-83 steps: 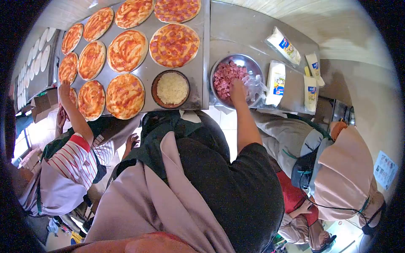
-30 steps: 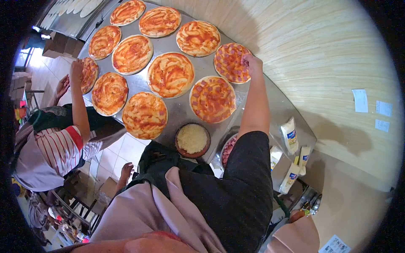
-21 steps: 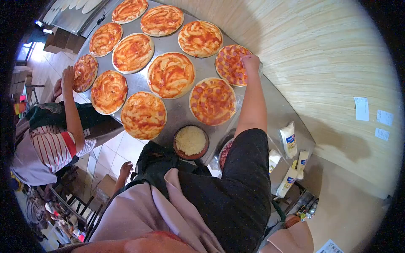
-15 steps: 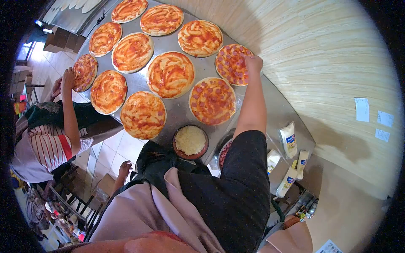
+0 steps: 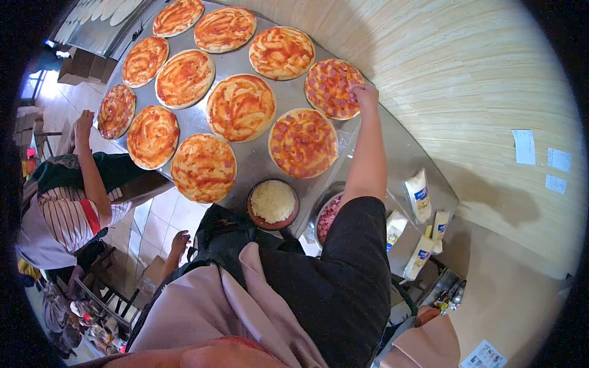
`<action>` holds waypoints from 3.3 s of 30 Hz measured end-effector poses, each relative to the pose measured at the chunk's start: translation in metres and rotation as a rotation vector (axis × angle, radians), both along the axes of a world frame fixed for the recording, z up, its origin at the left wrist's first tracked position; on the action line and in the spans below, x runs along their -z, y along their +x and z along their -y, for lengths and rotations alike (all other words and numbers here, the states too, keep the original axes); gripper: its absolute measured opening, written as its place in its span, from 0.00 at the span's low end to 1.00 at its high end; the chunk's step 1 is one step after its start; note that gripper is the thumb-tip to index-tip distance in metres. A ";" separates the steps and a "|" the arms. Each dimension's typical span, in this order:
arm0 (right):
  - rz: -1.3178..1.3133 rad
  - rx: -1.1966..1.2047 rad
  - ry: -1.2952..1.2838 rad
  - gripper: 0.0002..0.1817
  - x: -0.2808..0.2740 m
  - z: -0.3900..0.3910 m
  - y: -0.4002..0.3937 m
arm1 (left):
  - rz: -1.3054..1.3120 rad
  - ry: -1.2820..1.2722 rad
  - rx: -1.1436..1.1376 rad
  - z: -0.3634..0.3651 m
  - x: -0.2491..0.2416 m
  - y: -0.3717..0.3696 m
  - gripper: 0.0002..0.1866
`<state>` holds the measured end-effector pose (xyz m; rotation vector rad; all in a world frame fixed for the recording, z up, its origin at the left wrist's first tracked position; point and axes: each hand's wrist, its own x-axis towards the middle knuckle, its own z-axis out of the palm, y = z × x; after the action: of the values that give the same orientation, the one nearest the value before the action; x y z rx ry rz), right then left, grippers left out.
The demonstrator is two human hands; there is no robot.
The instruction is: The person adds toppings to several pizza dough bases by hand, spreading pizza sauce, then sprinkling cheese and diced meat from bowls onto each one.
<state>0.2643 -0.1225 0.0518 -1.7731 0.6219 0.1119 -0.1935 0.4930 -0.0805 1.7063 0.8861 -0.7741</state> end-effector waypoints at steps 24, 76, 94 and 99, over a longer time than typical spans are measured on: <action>-0.009 -0.046 0.286 0.08 -0.011 -0.009 -0.015 | 0.023 0.018 0.030 -0.002 0.003 0.002 0.18; 0.090 0.171 0.774 0.11 -0.021 -0.002 0.016 | 0.011 0.058 -0.034 0.008 -0.007 -0.033 0.17; -0.117 -0.425 0.330 0.07 -0.020 -0.235 -0.120 | 0.073 0.108 0.161 -0.015 0.019 -0.020 0.19; -0.058 -0.838 -0.003 0.06 -0.012 -0.296 -0.160 | 0.072 0.132 0.165 -0.037 0.009 -0.002 0.22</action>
<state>0.1045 0.1740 0.0642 -1.9351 -0.1188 0.7336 -0.1952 0.5303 -0.0891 1.9305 0.7685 -0.7716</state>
